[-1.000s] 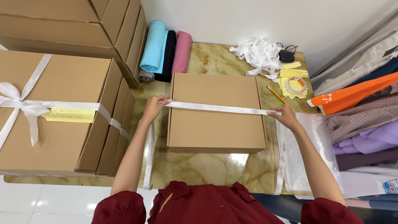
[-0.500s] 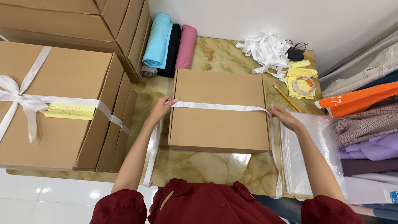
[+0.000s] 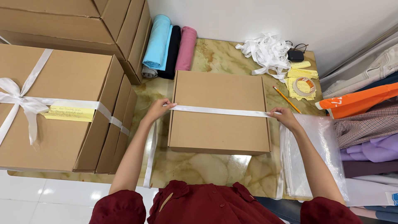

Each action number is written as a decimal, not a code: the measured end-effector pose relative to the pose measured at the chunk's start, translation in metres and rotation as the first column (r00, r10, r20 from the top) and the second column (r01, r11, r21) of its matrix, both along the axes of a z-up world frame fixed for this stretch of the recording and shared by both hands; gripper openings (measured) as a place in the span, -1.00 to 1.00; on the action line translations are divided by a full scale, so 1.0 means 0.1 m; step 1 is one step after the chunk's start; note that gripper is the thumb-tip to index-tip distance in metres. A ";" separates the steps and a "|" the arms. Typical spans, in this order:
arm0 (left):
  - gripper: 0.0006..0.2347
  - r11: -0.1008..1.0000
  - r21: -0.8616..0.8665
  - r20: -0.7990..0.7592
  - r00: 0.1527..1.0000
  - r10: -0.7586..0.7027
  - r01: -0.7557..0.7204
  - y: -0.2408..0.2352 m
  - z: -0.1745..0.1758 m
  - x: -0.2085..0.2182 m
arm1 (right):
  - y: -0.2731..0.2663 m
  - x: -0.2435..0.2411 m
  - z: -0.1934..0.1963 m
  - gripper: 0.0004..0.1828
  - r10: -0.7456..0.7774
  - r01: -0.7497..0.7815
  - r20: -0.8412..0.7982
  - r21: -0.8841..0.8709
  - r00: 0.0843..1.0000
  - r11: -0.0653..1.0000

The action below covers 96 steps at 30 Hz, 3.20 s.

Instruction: The person wraps a rolled cloth item in bubble wrap, places it into a cardboard box, and closes the box. Then, the person ties a white ribbon around the box to secure and decorate it.

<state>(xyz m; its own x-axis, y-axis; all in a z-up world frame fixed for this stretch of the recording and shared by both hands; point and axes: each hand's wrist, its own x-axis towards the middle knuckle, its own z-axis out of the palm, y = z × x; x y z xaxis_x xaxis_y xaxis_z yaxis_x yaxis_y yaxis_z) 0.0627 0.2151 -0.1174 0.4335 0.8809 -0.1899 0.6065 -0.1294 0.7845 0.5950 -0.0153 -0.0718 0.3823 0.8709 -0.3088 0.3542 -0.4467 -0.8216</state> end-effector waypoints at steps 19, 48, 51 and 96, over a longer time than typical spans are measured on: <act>-0.74 0.999 -0.032 0.107 0.994 0.025 -0.022 -0.01 -0.24 -0.07 | -0.01 0.40 -0.75 -0.77 -0.034 0.022 0.081 0.145 0.996 0.989; -0.78 0.989 -0.098 0.362 0.922 0.135 -0.107 -0.11 -0.38 -0.01 | -0.09 0.29 -1.03 -0.73 -0.173 0.189 -0.132 0.123 0.976 0.974; -0.78 0.985 -0.127 0.373 0.914 0.157 -0.117 -0.10 -0.42 -0.01 | -0.11 0.22 -0.97 -0.74 -0.188 0.210 -0.162 0.127 0.969 0.970; -0.76 0.976 -0.170 0.474 0.857 0.203 -0.137 -0.10 -0.58 0.02 | -0.13 -0.08 -0.92 -0.71 -0.245 0.313 -0.334 0.168 0.910 0.935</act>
